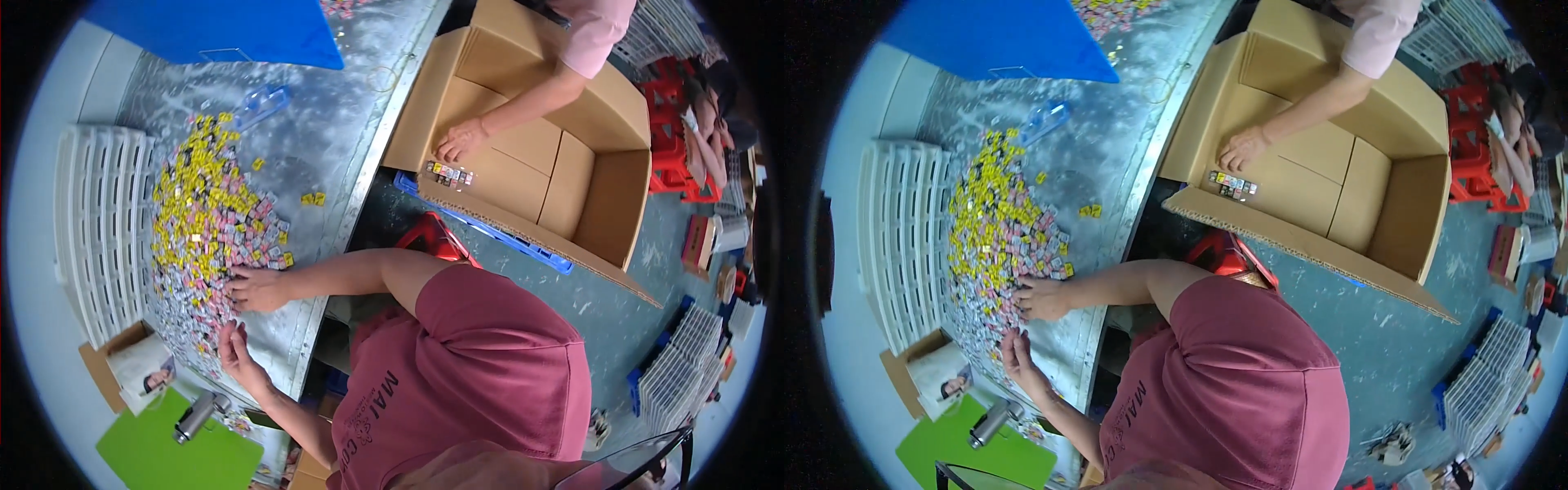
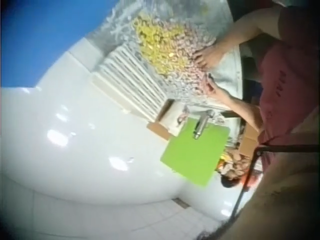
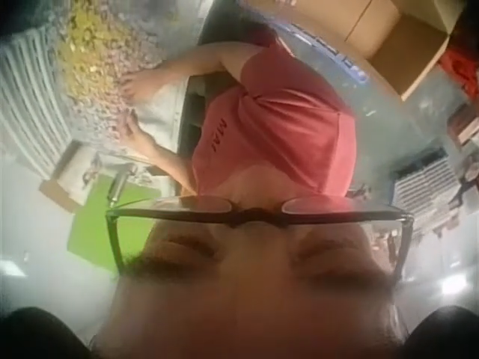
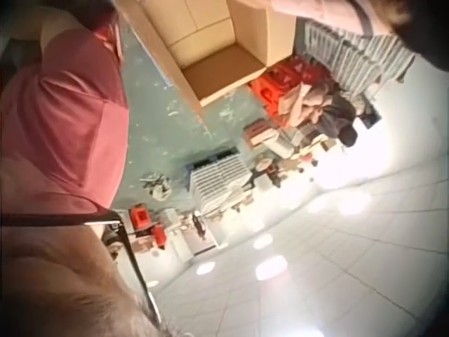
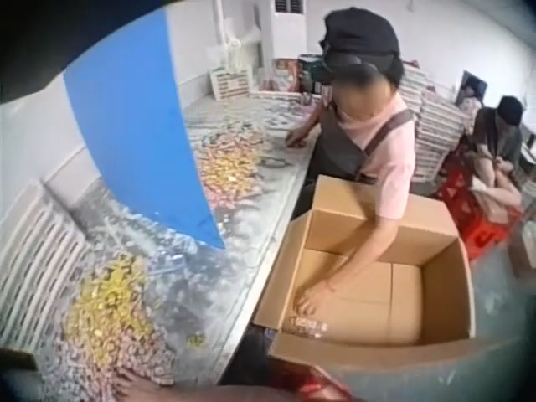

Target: Sorting and grouping small toy components on a metal workbench in a factory setting.

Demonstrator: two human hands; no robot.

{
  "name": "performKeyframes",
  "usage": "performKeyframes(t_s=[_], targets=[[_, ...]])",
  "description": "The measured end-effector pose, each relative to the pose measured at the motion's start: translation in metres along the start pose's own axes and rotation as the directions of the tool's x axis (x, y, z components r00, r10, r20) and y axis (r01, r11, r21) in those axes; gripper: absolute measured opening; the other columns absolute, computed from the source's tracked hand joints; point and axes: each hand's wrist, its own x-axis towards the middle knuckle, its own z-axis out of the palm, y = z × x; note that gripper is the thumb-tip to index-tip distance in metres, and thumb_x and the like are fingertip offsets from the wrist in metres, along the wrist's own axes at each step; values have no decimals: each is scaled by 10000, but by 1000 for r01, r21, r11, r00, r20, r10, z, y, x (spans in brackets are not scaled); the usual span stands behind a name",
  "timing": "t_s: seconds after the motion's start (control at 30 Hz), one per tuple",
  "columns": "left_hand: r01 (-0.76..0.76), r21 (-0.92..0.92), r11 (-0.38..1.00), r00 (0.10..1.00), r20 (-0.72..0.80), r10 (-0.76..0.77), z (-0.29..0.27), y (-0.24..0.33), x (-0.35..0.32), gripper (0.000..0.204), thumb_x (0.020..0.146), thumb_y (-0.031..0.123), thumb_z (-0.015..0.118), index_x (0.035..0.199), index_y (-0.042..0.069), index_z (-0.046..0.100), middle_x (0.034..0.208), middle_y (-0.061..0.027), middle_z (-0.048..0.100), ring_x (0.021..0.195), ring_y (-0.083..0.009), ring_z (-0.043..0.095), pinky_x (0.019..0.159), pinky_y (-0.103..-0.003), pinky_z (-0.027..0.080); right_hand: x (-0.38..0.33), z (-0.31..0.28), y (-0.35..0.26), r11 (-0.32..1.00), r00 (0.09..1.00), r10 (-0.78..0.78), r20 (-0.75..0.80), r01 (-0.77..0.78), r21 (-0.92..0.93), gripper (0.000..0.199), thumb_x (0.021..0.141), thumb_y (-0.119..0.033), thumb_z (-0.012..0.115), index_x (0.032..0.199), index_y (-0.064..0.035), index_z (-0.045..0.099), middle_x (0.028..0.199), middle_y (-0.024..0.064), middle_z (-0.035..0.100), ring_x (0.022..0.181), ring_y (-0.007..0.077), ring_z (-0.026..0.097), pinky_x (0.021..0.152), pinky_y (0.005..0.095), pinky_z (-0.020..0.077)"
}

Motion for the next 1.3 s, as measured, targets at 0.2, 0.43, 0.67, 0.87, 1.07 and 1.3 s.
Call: performKeyframes(t_s=[0.2,0.43,0.67,0.87,1.07,1.3], targets=[[138,6,990,990,4,-138,20,-22,13,312,1027,178,620,1255,-34,643,1222,-118,666,1052,-210,660,970,-340,528,-3,2,10,995,996,87,30,-89,51,278,848,-301,587,1007,-116,723,979,51,640,1184,287,520,1138,641,262],[268,-32,963,962,-45,-269,16,-53,4,303,1028,206,626,1231,-16,671,1175,-106,691,1068,-188,644,974,-325,522,8,-14,5,968,989,133,72,-145,206,215,757,-245,630,943,-162,700,925,25,652,1081,246,567,1109,540,349],[-68,533,843,963,-185,195,32,-102,-40,338,919,84,696,1254,48,677,1309,-167,570,1189,-278,567,1003,-366,465,12,-31,10,977,985,172,-14,-169,129,271,767,-200,637,1021,-138,709,979,23,646,1097,234,580,1031,492,404],[-131,607,784,936,-185,300,45,-120,-43,455,842,127,742,1286,103,645,1376,-188,546,1276,-394,507,1070,-479,402,36,-63,26,928,964,259,57,-265,261,281,761,-76,747,1029,-15,691,1052,115,698,960,345,643,852,476,498],[-158,556,816,911,-236,337,45,-103,-41,393,833,125,745,1217,101,665,1310,-165,573,1209,-370,543,1010,-474,430,40,-121,159,870,938,282,-202,-339,-359,289,858,-152,656,1142,-105,682,1205,78,679,1026,332,632,877,518,468],[-187,553,812,885,-263,383,38,-113,-43,374,814,111,750,1181,86,686,1294,-177,586,1152,-381,563,981,-477,450,-13,-144,253,505,787,609,-101,-483,-716,261,875,-197,655,1100,-81,715,1137,154,681,1042,367,646,878,514,510]])
